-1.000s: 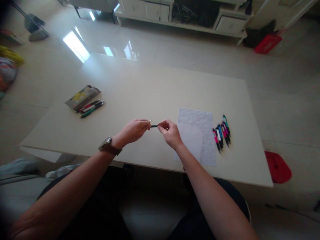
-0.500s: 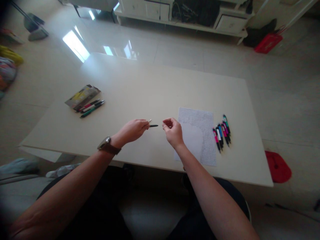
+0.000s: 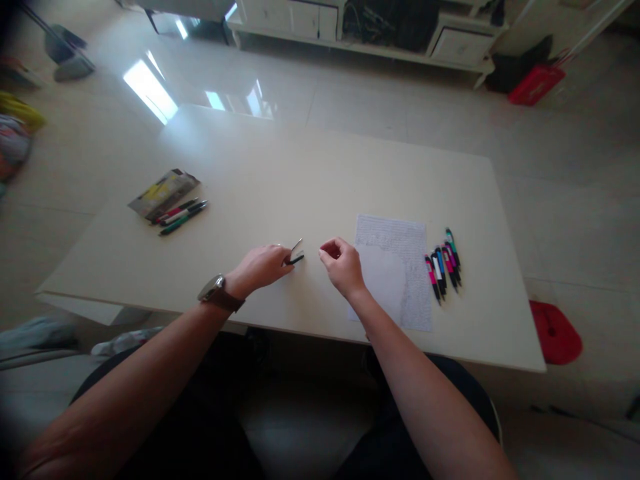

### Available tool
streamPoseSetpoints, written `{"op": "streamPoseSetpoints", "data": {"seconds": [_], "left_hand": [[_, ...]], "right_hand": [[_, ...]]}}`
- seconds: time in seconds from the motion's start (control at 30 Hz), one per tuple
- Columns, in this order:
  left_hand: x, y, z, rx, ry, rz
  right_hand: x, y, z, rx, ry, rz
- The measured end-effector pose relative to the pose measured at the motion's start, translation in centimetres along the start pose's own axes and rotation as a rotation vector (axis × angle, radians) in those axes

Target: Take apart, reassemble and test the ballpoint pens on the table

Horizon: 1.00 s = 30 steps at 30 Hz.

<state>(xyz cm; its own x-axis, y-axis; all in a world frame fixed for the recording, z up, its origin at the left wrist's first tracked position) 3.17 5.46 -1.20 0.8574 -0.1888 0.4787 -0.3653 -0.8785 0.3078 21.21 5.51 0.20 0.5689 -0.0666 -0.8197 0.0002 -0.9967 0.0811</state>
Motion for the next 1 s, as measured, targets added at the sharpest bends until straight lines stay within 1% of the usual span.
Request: {"op": "streamPoseSetpoints", "data": {"seconds": [0.1,0.23,0.3,0.37,0.43,0.5,0.6,0.73,0.87,1.0], "left_hand": [[0.1,0.0,0.0,-0.003,0.013,-0.005],[-0.1,-0.1,-0.7,0.018,0.047,0.011],[-0.4,-0.2,-1.1,0.029,0.073,0.011],[-0.7,-0.3,-1.3,0.035,0.096,0.008],[-0.7,-0.4,-1.2,0.029,0.105,0.009],[-0.6,-0.3,-0.8,0.012,0.108,0.013],[-0.4,-0.3,-0.5,0.0,0.113,0.02],[0.1,-0.2,-0.8,0.007,0.124,0.032],[0.8,-0.2,-1.3,0.002,0.126,0.036],[1.3,-0.3,-1.5,-0.007,0.12,0.035]], "right_hand": [[0.1,0.0,0.5,-0.043,0.053,-0.009],[0.3,0.2,1.4,-0.117,0.171,-0.031],[0.2,0.5,2.0,-0.163,0.256,-0.091],[-0.1,0.9,2.7,-0.199,0.366,-0.184],[-0.2,1.3,3.4,-0.233,0.482,-0.268],[-0.1,1.6,4.0,-0.271,0.571,-0.312],[0.2,1.9,4.5,-0.307,0.675,-0.305],[0.2,2.3,5.1,-0.347,0.775,-0.264],[-0.1,2.4,5.8,-0.395,0.828,-0.247],[-0.2,2.5,5.9,-0.399,0.839,-0.244]]}}
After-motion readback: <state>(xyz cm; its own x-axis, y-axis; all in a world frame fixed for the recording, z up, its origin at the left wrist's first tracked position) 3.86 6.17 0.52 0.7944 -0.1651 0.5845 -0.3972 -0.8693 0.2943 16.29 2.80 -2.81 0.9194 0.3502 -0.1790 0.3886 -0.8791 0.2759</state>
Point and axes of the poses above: each hand's wrist, its own y-axis away from the middle knuckle, its own z-axis out of the palm, x = y × z, the point moved 8 cm from there along -y, towards the middle knuckle, and after that the axes turned 15 degrees about y, right-handed, at the moved point
